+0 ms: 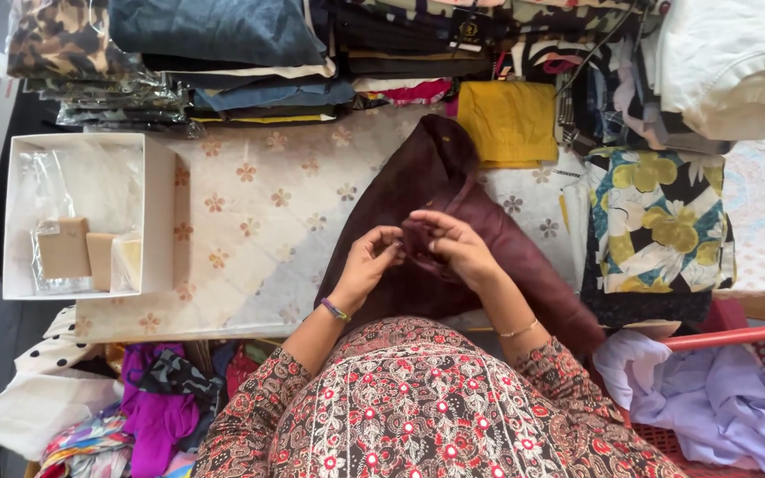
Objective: Folding various items of clothing, including pants, leggings, and shawls, on a table.
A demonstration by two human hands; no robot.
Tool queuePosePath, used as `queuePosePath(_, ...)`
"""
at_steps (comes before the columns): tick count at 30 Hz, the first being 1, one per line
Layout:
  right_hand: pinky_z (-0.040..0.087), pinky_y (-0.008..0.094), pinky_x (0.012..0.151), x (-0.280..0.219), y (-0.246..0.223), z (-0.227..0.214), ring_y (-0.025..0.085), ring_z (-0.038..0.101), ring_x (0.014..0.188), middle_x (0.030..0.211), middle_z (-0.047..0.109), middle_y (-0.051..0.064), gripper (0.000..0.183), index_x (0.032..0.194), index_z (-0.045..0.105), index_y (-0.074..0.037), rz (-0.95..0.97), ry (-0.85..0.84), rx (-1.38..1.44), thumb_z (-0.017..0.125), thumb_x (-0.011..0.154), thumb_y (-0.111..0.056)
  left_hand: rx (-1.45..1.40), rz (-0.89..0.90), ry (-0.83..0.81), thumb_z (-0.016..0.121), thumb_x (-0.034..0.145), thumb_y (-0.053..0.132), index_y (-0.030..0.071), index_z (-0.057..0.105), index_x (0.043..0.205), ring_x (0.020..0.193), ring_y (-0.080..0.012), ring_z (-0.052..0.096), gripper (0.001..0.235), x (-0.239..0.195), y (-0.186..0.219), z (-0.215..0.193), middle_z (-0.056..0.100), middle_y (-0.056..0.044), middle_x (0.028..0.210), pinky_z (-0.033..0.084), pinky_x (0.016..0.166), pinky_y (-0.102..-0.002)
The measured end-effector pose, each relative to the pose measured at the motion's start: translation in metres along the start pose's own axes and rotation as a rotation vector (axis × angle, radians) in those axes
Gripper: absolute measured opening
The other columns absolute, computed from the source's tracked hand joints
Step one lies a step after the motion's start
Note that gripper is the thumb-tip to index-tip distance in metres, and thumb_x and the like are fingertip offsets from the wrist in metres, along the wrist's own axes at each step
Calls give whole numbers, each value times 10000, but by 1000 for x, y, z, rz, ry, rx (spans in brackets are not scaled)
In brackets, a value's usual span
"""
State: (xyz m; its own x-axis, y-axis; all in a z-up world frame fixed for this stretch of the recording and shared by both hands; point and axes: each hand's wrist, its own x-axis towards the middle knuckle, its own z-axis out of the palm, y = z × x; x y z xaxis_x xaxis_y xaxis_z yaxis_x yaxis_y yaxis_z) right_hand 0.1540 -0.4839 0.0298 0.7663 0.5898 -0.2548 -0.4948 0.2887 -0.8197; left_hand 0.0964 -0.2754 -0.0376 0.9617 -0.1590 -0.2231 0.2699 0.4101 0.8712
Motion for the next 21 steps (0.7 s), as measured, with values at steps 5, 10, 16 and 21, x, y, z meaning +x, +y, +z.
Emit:
queuePosePath(5, 411, 264, 814, -3, 3, -66, 130, 537, 901, 1071, 664, 72, 413, 1346, 659, 15, -157, 364, -184, 564, 946, 59, 245, -89, 29, 673, 982, 104, 39, 656, 1220, 856, -52, 602, 247, 7, -44, -33, 666, 22, 965, 502, 755, -236)
queuePosePath(10, 573, 259, 812, -61, -42, -114, 128, 703, 868, 972, 749, 49, 235, 1104, 695, -19, -284, 607, 57, 530, 984, -135, 415, -63, -31, 690, 961, 111, 35, 668, 1174, 858, -54, 627, 227, 10, -51, -25, 691, 10, 950, 520, 793, -234)
queuePosePath(16, 381, 201, 652, -114, -42, -147, 73, 549, 758, 892, 642, 34, 46, 1134, 650, 0, -462, 678, -134, 677, 1097, 4, 828, 15, -176, 706, 941, 150, 72, 683, 1181, 882, -204, 737, 253, 46, -40, 25, 746, -98, 1010, 576, 808, -329)
queuePosePath(21, 478, 207, 942, -122, -37, -113, 58, 609, 1075, 1162, 661, -40, 446, 1291, 617, -50, -358, 766, -399, 564, 876, 104, 1166, 608, -626, 564, 911, 90, 122, 667, 1239, 1045, -352, 704, 345, 77, -67, 87, 670, -108, 1281, 578, 827, -441)
